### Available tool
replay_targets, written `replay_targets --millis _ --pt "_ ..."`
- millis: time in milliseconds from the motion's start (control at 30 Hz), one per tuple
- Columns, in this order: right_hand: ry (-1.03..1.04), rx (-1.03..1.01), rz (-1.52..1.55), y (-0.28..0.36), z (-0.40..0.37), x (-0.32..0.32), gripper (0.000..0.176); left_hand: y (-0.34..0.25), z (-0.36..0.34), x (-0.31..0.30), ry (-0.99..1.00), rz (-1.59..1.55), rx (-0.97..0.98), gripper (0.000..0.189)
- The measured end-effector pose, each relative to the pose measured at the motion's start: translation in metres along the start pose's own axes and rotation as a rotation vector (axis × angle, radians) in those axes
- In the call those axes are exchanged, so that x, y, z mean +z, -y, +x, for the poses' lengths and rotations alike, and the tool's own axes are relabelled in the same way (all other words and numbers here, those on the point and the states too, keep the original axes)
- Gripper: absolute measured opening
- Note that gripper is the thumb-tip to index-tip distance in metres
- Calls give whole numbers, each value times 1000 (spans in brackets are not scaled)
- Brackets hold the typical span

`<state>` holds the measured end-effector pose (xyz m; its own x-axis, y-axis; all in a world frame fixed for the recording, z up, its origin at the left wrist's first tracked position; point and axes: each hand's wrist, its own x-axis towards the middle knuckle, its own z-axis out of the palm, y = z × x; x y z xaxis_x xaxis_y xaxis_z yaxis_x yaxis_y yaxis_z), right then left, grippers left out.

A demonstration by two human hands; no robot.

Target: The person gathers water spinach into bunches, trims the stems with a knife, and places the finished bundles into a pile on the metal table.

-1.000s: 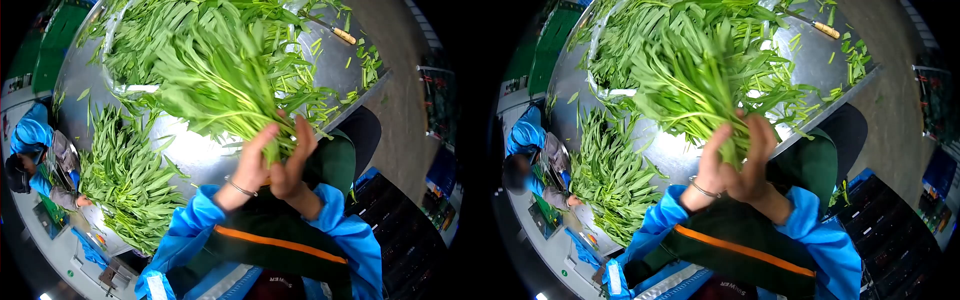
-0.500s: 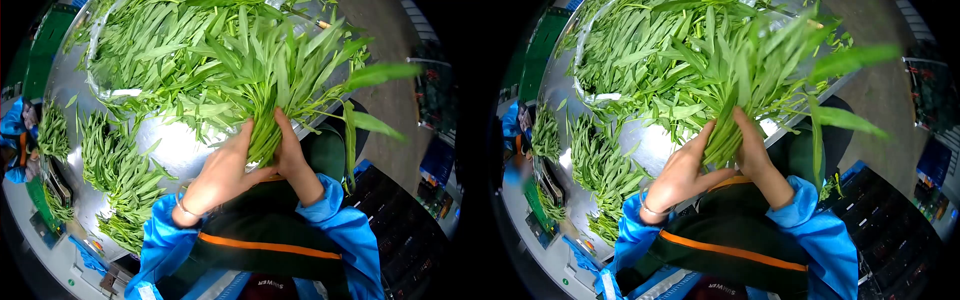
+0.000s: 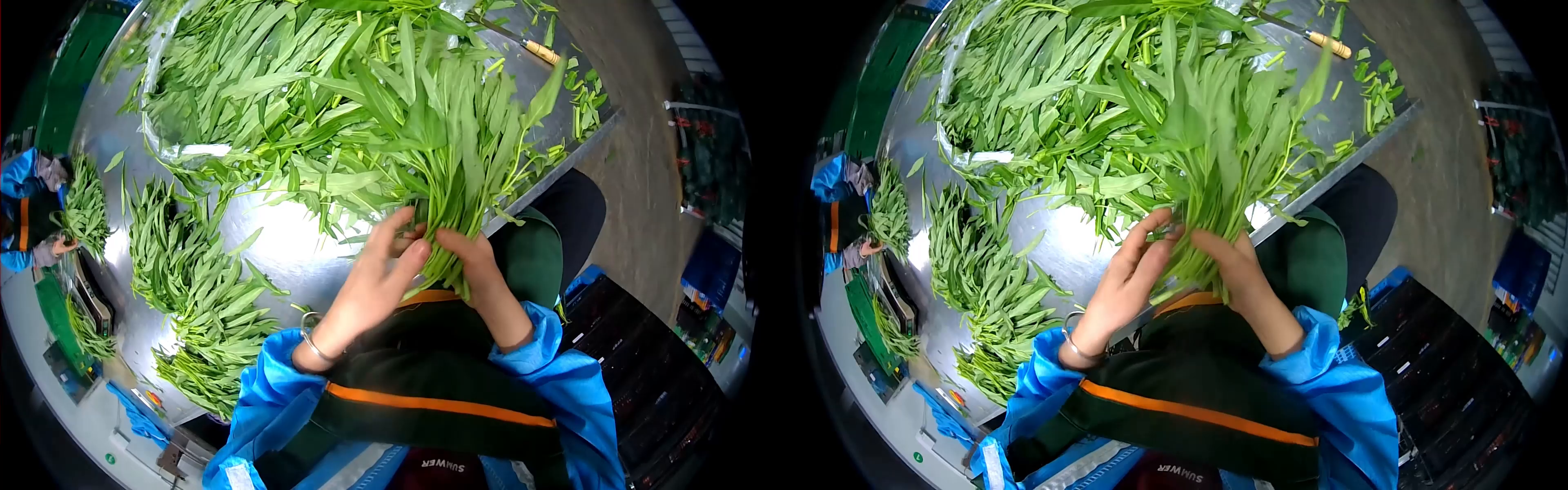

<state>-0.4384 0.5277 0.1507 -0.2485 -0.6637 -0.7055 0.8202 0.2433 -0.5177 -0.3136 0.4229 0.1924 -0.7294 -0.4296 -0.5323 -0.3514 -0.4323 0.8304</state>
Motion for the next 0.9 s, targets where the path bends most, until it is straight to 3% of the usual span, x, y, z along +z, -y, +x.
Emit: replay_targets --millis 33,67,133,167,200,233,267,300,333,467,600,700,733,833,867,900 --pt "4 -141 -187 -3 -2 -1 41 3 3 -2 3 -221 -112 75" --pt "13 -286 -373 -6 -4 1 45 16 7 -9 91 -121 -124 56" --pt "-33 -516 -789 -10 -4 4 58 25 12 -11 124 68 25 66" --pt "-57 -457 -1042 -9 -11 7 60 25 13 -10 134 165 96 71" --pt "-81 -394 -1293 -2 -22 19 63 24 16 -3 216 -217 196 60" --pt "-108 -331 -1541 0 -31 26 65 25 15 2 219 -391 151 56" --pt "-102 -429 -1639 -7 -31 21 71 29 13 6 221 -562 108 53" --pt "-99 -323 -1674 3 -35 30 76 33 12 9 221 -735 69 49" --pt "-42 -407 -1691 6 -43 36 75 35 12 13 120 -812 97 42" --pt "103 -662 -1692 7 -68 57 68 34 4 -3 24 -1010 0 41" --pt "224 -807 -1711 2 -75 56 54 39 -4 -16 210 -1081 56 61" --pt "337 -890 -1923 2 -82 64 50 49 -9 -22 321 -1300 86 63" --pt "335 -910 -1924 -3 -81 62 46 47 -11 -24 301 -1204 56 61" --pt "588 -882 -1793 1 -80 70 45 33 -28 -42 162 -924 -6 58" --pt "659 -894 -1720 -1 -77 71 40 27 -36 -49 134 -861 69 51" --pt "717 -923 -1653 -1 -78 74 37 19 -47 -63 55 -573 208 50"
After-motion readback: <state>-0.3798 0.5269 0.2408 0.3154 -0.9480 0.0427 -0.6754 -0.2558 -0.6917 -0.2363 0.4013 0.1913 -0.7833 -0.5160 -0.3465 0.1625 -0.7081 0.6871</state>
